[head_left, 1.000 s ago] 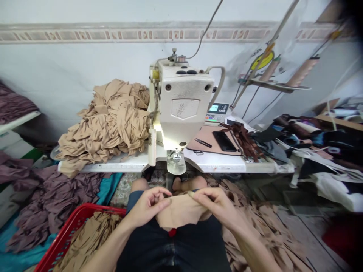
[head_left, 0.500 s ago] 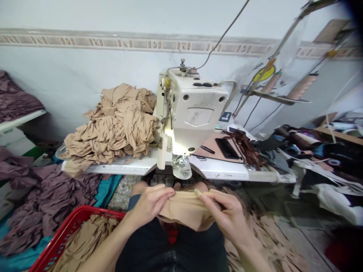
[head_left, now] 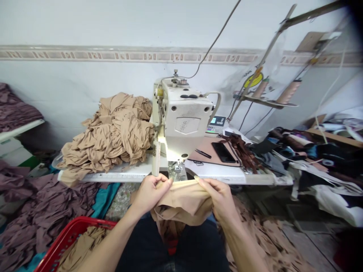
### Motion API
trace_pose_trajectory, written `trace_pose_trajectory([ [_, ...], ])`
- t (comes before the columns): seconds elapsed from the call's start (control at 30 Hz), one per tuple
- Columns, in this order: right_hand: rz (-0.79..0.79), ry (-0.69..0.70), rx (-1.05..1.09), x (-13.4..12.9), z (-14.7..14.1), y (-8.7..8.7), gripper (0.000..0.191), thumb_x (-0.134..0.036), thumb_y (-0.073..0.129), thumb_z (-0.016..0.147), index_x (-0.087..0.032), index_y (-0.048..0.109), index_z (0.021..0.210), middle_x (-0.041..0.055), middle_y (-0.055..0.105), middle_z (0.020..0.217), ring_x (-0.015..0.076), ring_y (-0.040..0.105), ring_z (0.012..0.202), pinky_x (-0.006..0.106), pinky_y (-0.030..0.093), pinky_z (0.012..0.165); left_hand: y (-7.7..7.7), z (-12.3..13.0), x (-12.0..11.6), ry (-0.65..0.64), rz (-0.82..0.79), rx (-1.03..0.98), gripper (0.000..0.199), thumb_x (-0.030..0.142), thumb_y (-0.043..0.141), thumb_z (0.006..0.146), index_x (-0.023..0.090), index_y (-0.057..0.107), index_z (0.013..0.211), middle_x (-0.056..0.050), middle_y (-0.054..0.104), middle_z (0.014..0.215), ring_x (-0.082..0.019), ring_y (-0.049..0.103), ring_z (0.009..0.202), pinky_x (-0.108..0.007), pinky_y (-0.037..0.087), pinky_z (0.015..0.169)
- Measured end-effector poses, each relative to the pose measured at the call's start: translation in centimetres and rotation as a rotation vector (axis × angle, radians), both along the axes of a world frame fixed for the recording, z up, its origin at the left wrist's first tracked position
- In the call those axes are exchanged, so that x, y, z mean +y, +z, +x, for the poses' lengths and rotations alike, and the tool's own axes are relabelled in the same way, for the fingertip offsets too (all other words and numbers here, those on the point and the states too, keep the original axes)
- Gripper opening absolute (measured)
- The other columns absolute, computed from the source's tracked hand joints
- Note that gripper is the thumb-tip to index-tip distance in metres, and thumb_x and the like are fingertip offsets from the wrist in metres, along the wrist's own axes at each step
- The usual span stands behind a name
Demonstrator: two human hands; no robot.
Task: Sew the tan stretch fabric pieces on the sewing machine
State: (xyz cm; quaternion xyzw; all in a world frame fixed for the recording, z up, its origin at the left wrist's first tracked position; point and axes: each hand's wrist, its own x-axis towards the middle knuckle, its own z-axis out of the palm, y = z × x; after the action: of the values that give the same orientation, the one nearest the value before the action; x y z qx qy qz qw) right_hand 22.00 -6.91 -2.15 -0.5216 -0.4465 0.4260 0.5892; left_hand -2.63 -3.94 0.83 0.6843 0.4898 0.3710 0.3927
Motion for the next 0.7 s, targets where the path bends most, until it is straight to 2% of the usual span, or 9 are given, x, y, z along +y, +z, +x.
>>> trace_pose_trajectory([
  [0.1, -0.001, -0.020, 0.067, 0.6, 0.1, -0.3, 0.031, -0.048, 0.089, 0.080, -0.018, 0.083, 0.073, 0.0024, 0.072, 0.070, 0.0212, 0.061, 0.070, 0.031, 0.044, 0.066, 0.1, 0.5, 0.7, 0.091, 0.013, -0.031, 0.030, 0.040, 0.072, 0.092, 0.019, 0.065, 0.072, 0.002, 0.058, 0.065, -0.016, 0.055, 0.065, -0.026, 0.040, 0.064],
  [0.2, 0.003, -0.020, 0.094, 1.4, 0.2, -0.5, 0.032, -0.049, 0.089, 0.079, -0.018, 0.083, 0.072, 0.0024, 0.073, 0.071, 0.0204, 0.061, 0.070, 0.030, 0.044, 0.067, 0.1, 1.0, 1.5, 0.137, 0.032, -0.149, 0.025, 0.037, 0.078, 0.086, 0.020, 0.064, 0.076, 0.005, 0.049, 0.061, -0.014, 0.048, 0.059, -0.024, 0.036, 0.058],
  [0.47, 0.009, -0.102, 0.128, 3.1, 0.3, -0.2, 0.036, -0.052, 0.092, 0.070, -0.018, 0.082, 0.069, 0.0033, 0.075, 0.069, 0.0217, 0.063, 0.069, 0.031, 0.048, 0.068, -0.9, 2.2, 3.5, 0.076, -0.053, -0.392, 0.032, 0.042, 0.081, 0.088, 0.020, 0.057, 0.090, 0.012, 0.035, 0.058, -0.008, 0.032, 0.050, -0.019, 0.026, 0.052],
  [0.57, 0.020, -0.114, 0.059, 2.5, 0.5, -0.8, 0.037, -0.054, 0.090, 0.073, -0.018, 0.082, 0.071, 0.0031, 0.073, 0.070, 0.0225, 0.064, 0.072, 0.031, 0.049, 0.068, -1.5, 2.4, 4.0, 0.048, -0.058, -0.420, 0.036, 0.046, 0.081, 0.088, 0.020, 0.056, 0.089, 0.011, 0.039, 0.060, -0.008, 0.037, 0.052, -0.019, 0.029, 0.054],
  [0.63, 0.019, -0.086, -0.015, 1.4, 0.7, -1.9, 0.039, -0.056, 0.087, 0.077, -0.018, 0.081, 0.073, 0.0027, 0.072, 0.071, 0.0221, 0.063, 0.072, 0.030, 0.049, 0.067, -1.9, 2.1, 4.0, 0.054, -0.047, -0.395, 0.036, 0.049, 0.078, 0.090, 0.020, 0.057, 0.087, 0.009, 0.046, 0.062, -0.010, 0.044, 0.054, -0.020, 0.035, 0.055],
  [0.7, -0.033, -0.011, -0.078, -0.1, 0.9, -3.5, 0.047, -0.063, 0.083, 0.081, -0.018, 0.076, 0.068, 0.0014, 0.066, 0.064, 0.0192, 0.059, 0.063, 0.029, 0.047, 0.059, -2.2, 1.2, 3.8, 0.070, -0.010, -0.314, 0.034, 0.050, 0.072, 0.095, 0.019, 0.061, 0.086, 0.005, 0.056, 0.066, -0.013, 0.054, 0.060, -0.022, 0.042, 0.060],
])
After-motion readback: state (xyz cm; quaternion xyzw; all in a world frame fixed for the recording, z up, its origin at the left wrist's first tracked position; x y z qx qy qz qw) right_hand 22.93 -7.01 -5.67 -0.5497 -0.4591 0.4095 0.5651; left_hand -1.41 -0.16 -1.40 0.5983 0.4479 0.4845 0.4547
